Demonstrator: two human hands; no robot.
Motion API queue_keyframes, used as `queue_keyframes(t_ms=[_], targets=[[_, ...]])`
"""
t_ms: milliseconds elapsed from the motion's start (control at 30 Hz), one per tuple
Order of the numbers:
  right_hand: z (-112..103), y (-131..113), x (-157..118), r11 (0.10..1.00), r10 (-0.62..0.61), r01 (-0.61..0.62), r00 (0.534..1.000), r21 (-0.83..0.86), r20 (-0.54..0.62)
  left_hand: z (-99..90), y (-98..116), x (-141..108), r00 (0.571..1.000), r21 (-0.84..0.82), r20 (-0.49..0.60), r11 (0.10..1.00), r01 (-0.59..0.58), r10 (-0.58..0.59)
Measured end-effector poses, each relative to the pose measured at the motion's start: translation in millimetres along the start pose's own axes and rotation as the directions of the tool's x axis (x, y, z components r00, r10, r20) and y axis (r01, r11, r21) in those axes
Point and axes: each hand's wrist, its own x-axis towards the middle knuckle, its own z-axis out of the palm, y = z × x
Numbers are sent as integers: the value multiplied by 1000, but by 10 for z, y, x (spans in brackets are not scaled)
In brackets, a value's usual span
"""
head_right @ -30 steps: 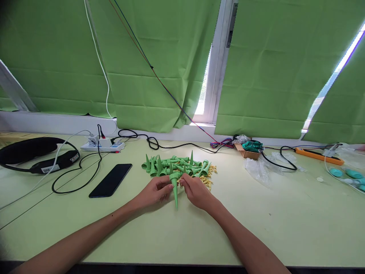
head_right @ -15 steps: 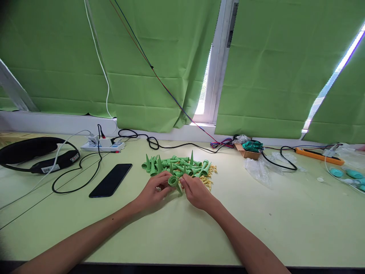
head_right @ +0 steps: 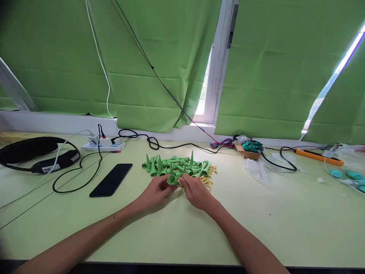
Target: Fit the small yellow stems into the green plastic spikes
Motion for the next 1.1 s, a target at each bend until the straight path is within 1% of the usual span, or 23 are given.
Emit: queue_keyframes(t_ms=[100, 200, 300, 400, 533, 700, 900, 1100], targets=[[4, 20, 1, 1000, -16, 16, 1000, 0, -25, 11, -2, 2, 992, -154, 101, 984, 87, -72], [0, 27, 5, 999, -36, 36, 999, 5, -39, 20, -42, 20, 970, -328, 188, 921, 209, -153], [-12, 13, 10, 998, -55, 56, 997, 18, -50, 13, -83, 49, 958, -453, 231, 852, 261, -170], [-19, -1, 11, 998, -65, 66, 996, 22, -58, -3, -87, 67, 947, -534, 260, 790, 302, -186], [-19, 4, 11, 998, -68, 69, 996, 12, -59, -15, -47, 67, 936, -588, 305, 739, 329, -174], [-22, 16, 14, 998, -64, 64, 997, 0, -53, -26, 6, 68, 942, -636, 301, 706, 312, -146], [-31, 19, 14, 999, -50, 50, 999, -7, -19, -27, -11, 59, 946, -629, 278, 712, 312, -170], [-28, 25, 2, 999, -26, 26, 999, 21, 18, -36, -41, 33, 934, -619, 314, 710, 336, -169]])
